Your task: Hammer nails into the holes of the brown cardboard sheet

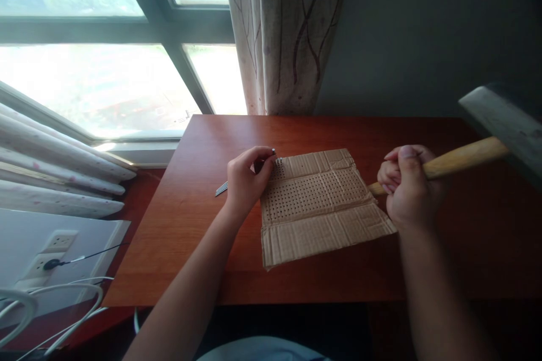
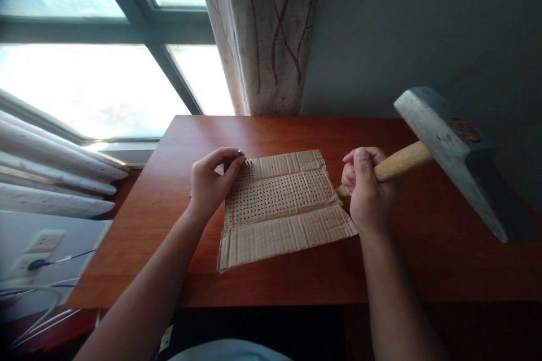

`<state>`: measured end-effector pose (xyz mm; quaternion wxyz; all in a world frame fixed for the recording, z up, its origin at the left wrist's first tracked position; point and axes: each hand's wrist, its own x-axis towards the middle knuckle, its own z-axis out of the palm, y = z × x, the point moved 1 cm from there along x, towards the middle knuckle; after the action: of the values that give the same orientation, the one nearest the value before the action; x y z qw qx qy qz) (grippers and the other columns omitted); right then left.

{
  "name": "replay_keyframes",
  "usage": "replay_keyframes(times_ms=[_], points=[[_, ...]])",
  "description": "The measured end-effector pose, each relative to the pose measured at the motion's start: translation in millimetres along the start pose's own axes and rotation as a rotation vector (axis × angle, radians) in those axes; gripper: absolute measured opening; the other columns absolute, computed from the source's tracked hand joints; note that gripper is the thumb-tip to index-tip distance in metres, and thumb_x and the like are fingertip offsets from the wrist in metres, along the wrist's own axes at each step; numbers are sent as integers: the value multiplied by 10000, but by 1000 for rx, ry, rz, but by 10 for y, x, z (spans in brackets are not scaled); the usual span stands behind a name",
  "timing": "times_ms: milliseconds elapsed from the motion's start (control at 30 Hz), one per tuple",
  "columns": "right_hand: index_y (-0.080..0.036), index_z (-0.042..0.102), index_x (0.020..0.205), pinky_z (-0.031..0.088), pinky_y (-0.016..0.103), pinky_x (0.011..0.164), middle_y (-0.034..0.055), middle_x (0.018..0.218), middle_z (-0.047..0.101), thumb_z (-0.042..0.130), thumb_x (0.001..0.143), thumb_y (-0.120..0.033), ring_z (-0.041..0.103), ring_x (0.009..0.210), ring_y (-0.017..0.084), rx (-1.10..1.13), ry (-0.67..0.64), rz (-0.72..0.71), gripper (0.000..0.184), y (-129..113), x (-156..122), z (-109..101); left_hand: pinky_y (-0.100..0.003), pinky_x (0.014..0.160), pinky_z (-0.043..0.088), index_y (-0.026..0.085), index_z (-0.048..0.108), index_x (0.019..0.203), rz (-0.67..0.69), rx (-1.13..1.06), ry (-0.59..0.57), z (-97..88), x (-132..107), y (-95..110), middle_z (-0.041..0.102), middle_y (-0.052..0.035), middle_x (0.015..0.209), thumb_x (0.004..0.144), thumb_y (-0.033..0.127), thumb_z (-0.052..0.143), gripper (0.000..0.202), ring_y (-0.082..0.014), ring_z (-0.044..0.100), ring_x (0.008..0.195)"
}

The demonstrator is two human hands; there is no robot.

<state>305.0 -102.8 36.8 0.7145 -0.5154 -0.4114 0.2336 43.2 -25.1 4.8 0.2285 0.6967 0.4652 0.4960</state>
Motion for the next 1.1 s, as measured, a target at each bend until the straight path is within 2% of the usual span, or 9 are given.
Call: replay_keyframes(times_ms=[100, 233, 367, 500, 633, 767, 900, 1100], points=[[-209, 576, 727, 197, 221, 359, -97, 477, 328, 662, 920, -395, 285, 375, 66, 16, -27, 14, 282, 2, 23, 6, -266, 672, 515, 194, 741, 876, 3, 3, -2, 3, -15, -3, 757, -25, 816, 857, 262, 674, 97, -142, 646, 685], [-211, 597, 753, 196, 228, 372, -97, 484, 315, 649, 933, -424, 279, 383, 69, -8, -163, 85, 284, -9, 112, -16, -273, 678, 516, 192, 741, 878, 15, 17, -14, 2, -20, 12, 763, -31, 823, 861, 249, 666, 96, -147, 653, 691], [-212, 628, 833, 241, 233, 394, -82, 536, 371, 673, 910, -479, 311, 428, 78, -235, -331, 136, 281, -166, 168, -30, -274, 681, 515, 194, 742, 879, 20, 23, -11, 4, -24, 21, 769, -32, 846, 866, 241, 663, 93, -148, 662, 695], [-224, 598, 822, 308, 254, 461, -45, 604, 485, 652, 922, -474, 430, 506, 107, -594, -571, 27, 274, -415, 146, 116, -283, 701, 517, 197, 748, 893, 29, 19, -5, 2, -36, 5, 773, -36, 864, 872, 235, 665, 94, -154, 670, 712], [-226, 587, 769, 292, 277, 505, -41, 580, 508, 597, 960, -374, 451, 518, 122, -756, -786, -110, 242, -541, 130, 382, -295, 705, 517, 204, 749, 892, 38, 20, -7, -2, -40, -5, 771, -35, 858, 880, 243, 658, 100, -164, 670, 724], [-226, 556, 728, 270, 295, 539, -28, 600, 544, 597, 957, -329, 462, 538, 130, -854, -846, -198, 254, -588, 146, 574, -293, 695, 513, 207, 742, 878, 42, 12, -2, -4, -30, 13, 772, -36, 872, 871, 221, 652, 92, -165, 674, 731], [-229, 526, 727, 276, 298, 541, -35, 574, 506, 547, 988, -345, 447, 515, 126, -807, -840, -241, 287, -636, 126, 663, -294, 711, 523, 214, 733, 872, 62, -9, -5, 0, -20, 19, 770, -36, 888, 869, 222, 648, 85, -170, 686, 759], [-226, 475, 707, 281, 303, 552, -21, 607, 538, 539, 992, -368, 465, 547, 129, -892, -864, -176, 325, -594, 107, 683, -291, 739, 536, 213, 736, 879, 74, 20, -7, -1, -17, -4, 773, -29, 877, 870, 214, 648, 88, -167, 693, 758]])
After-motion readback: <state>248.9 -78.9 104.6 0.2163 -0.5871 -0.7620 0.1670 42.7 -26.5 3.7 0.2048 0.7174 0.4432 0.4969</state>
